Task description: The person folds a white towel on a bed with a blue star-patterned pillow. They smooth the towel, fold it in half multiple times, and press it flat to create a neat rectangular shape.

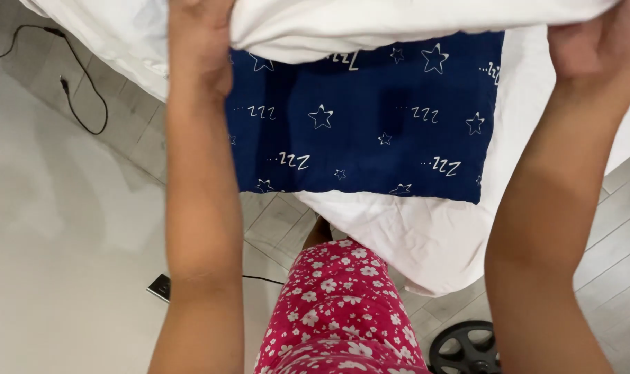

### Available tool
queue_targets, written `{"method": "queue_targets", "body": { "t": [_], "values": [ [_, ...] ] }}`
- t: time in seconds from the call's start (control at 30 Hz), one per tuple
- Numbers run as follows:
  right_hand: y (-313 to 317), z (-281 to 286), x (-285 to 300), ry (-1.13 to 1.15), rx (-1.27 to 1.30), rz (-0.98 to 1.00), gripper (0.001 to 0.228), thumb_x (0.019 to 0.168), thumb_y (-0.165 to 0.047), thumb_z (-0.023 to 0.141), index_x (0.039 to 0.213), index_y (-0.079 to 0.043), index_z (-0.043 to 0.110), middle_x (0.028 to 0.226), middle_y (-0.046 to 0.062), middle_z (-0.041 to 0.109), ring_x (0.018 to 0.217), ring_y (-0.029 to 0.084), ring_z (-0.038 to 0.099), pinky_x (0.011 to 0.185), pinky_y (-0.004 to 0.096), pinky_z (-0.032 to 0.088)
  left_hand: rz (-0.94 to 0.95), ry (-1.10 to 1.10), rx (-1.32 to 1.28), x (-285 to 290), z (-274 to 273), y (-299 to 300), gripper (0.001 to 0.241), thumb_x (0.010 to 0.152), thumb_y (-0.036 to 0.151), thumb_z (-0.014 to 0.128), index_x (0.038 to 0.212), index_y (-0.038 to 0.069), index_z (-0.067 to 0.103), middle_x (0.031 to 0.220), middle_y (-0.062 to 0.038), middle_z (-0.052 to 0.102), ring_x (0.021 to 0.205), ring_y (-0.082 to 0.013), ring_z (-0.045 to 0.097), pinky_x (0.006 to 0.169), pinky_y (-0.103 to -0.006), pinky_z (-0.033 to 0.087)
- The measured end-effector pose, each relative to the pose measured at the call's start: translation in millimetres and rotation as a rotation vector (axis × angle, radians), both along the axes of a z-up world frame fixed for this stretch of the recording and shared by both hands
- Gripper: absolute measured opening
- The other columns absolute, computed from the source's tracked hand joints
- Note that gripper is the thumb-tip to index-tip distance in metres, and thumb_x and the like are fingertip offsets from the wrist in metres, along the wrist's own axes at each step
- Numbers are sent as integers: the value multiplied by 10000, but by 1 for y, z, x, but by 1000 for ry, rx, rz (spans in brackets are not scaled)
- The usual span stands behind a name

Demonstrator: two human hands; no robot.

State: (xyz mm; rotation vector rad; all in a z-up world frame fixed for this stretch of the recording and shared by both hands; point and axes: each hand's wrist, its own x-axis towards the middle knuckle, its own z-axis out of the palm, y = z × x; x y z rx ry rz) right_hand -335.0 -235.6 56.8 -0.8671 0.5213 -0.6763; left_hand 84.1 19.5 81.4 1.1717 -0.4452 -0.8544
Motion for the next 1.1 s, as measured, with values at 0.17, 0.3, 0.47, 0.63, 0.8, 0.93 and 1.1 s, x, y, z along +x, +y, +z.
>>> {"method": "queue_targets", "body": {
  "t": [0.17,0.3,0.47,0.63,0.8,0.93,1.1],
  "values": [
    [75,-12,-15,19,145,-484,644,1056,17,608,1593,-129,284,1632,196,484,1560,403,523,1243,574,443,-51,-214,254,12,14,41,416,1028,103,767,1380,-24,586,1254,-121,723,1096,-183,686,1018,-320,570],
    [145,-71,-26,420,304,-459,579,1010,-10,575,1533,-133,359,1510,176,552,1332,366,653,1066,563,605,-20,-261,585,10,-87,94,445,963,160,799,1316,6,575,1220,-79,726,1090,-171,701,959,-304,569],
    [174,-123,-46,837,515,-306,396,1055,-218,649,1399,-99,492,1215,81,648,991,245,645,825,405,572,97,-434,1076,-22,-145,138,744,763,168,873,1379,67,468,1231,-133,541,1095,-287,594,927,-390,525],
    [147,-106,-23,789,379,-418,351,964,-216,669,1290,-199,541,1152,33,682,977,194,676,779,355,585,101,-1258,725,-53,-118,122,629,982,262,886,1461,140,497,1467,-145,522,1352,-355,530,1176,-480,372],
    [121,-151,-56,827,23,-409,220,1000,-87,803,1124,-92,621,1007,22,657,836,130,580,722,271,454,-258,-1242,597,-49,-78,76,880,745,226,871,1495,17,462,1416,-318,510,1264,-418,500,1035,-584,318],
    [130,-79,-33,924,-24,-415,178,945,-52,810,996,-82,643,927,38,672,766,101,607,721,244,510,-408,-990,814,-41,-43,99,617,801,80,801,1355,170,546,1112,-83,698,1120,-290,607,1105,-482,335],
    [149,-59,-35,979,264,-228,168,985,-224,687,1087,-92,705,1002,40,740,806,128,698,708,290,564,-207,-1203,697,-44,-84,178,306,723,-80,733,938,138,722,1132,-50,690,1130,-331,604,1052,-466,383]
  ]
}}
